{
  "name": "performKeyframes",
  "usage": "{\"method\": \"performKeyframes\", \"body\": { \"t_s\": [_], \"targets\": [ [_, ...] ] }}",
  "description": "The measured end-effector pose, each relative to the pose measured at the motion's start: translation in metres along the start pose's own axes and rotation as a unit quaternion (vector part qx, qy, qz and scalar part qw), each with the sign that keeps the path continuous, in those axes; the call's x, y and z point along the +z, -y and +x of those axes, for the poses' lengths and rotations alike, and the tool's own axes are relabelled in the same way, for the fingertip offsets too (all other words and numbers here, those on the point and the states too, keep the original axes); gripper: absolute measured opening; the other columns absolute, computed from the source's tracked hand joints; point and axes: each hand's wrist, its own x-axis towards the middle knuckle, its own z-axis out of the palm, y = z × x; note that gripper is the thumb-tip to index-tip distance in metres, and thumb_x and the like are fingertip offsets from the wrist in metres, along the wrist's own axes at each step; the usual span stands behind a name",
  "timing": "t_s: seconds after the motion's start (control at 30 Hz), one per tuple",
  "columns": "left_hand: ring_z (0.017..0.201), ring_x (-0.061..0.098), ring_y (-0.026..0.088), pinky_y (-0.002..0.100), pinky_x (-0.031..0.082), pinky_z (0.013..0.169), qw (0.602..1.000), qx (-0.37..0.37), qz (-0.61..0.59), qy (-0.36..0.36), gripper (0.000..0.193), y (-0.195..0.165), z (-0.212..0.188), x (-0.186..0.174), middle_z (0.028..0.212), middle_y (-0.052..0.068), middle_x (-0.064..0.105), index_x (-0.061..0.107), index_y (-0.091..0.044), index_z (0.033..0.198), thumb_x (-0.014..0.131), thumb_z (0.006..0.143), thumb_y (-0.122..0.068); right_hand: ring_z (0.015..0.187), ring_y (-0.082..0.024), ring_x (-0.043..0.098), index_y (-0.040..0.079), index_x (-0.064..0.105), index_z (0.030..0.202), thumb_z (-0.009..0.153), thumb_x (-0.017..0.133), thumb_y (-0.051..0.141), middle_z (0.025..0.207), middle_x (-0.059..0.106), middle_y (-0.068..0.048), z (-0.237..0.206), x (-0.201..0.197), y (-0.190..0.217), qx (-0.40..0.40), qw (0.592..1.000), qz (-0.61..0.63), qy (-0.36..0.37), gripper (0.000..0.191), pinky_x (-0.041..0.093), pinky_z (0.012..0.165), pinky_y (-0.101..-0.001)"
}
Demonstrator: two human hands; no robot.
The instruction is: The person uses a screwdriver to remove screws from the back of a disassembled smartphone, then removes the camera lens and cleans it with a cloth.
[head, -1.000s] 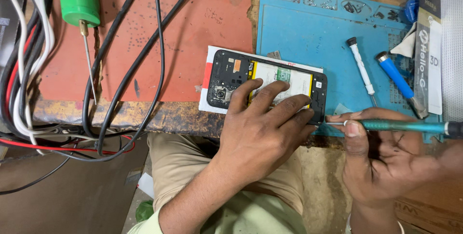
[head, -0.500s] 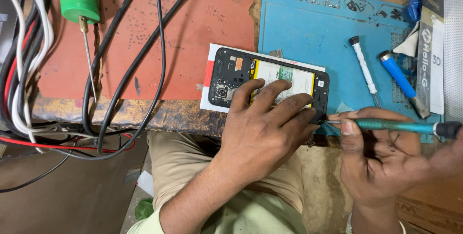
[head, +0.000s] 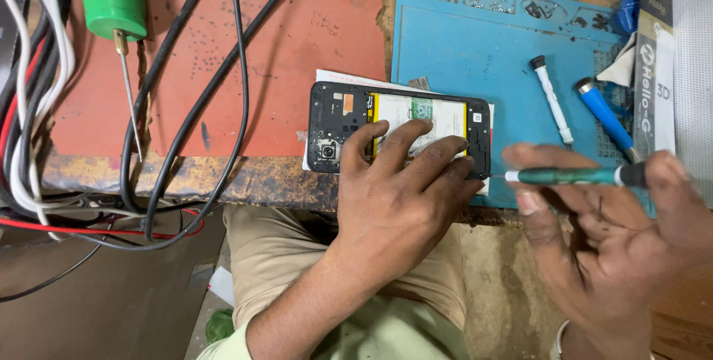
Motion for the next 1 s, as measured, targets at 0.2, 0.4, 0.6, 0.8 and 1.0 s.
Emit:
{"method": "performKeyframes", "body": {
  "t_s": [0.2, 0.4, 0.6, 0.8, 1.0],
  "targets": [
    [0.128, 0.058, 0.022, 0.051, 0.036, 0.114, 1.000, -0.001, 0.008, -0.001, 0.023, -0.001, 0.000, -0.001, 0.125, -0.005, 0.066, 0.077, -0.016, 0.109, 0.081, 0.094, -0.033, 0.106, -0.036, 0.075, 0.010, 0.007, 0.155, 0.104, 0.070, -0.009, 0.120, 0.063, -0.032, 0.005, 0.007, -0.001, 0.019, 0.999, 0.017, -0.024, 0.083, 0.066, 0.093, -0.0383],
    [0.130, 0.055, 0.028, 0.057, 0.034, 0.113, 0.999, 0.006, -0.010, 0.053, 0.046, 0.001, 0.002, -0.009, 0.130, 0.001, 0.063, 0.074, -0.015, 0.116, 0.082, 0.082, -0.045, 0.109, -0.035, 0.075, 0.017, 0.006, 0.158, 0.104, 0.071, -0.012, 0.119, 0.063, -0.031, 0.008, 0.005, -0.006, 0.024, 0.999, 0.029, -0.010, 0.090, 0.067, 0.095, -0.0359],
    [0.135, 0.051, 0.029, 0.060, 0.032, 0.116, 0.993, 0.035, 0.051, 0.104, 0.057, -0.001, 0.002, -0.013, 0.141, 0.002, 0.055, 0.063, -0.018, 0.134, 0.074, 0.082, -0.038, 0.110, -0.038, 0.076, 0.017, 0.005, 0.158, 0.102, 0.071, -0.014, 0.118, 0.064, -0.034, 0.015, 0.003, -0.003, -0.007, 0.999, 0.030, 0.021, 0.092, 0.068, 0.094, -0.0362],
    [0.137, 0.051, 0.028, 0.060, 0.033, 0.118, 0.991, 0.052, 0.096, 0.076, 0.034, -0.001, -0.004, -0.006, 0.140, 0.001, 0.055, 0.066, -0.018, 0.134, 0.063, 0.101, -0.026, 0.104, -0.035, 0.075, 0.015, 0.005, 0.156, 0.102, 0.066, -0.016, 0.113, 0.065, -0.032, 0.020, 0.000, 0.000, -0.002, 1.000, 0.015, 0.020, 0.087, 0.066, 0.090, -0.0373],
    [0.137, 0.051, 0.030, 0.062, 0.034, 0.115, 0.992, 0.064, 0.093, 0.048, 0.030, 0.001, -0.007, -0.002, 0.138, 0.002, 0.056, 0.069, -0.016, 0.132, 0.064, 0.104, -0.026, 0.105, -0.029, 0.075, 0.012, 0.009, 0.153, 0.107, 0.067, -0.012, 0.119, 0.063, -0.031, 0.022, 0.000, 0.005, 0.003, 0.998, 0.058, 0.006, 0.078, 0.068, 0.091, -0.0318]
  ]
}}
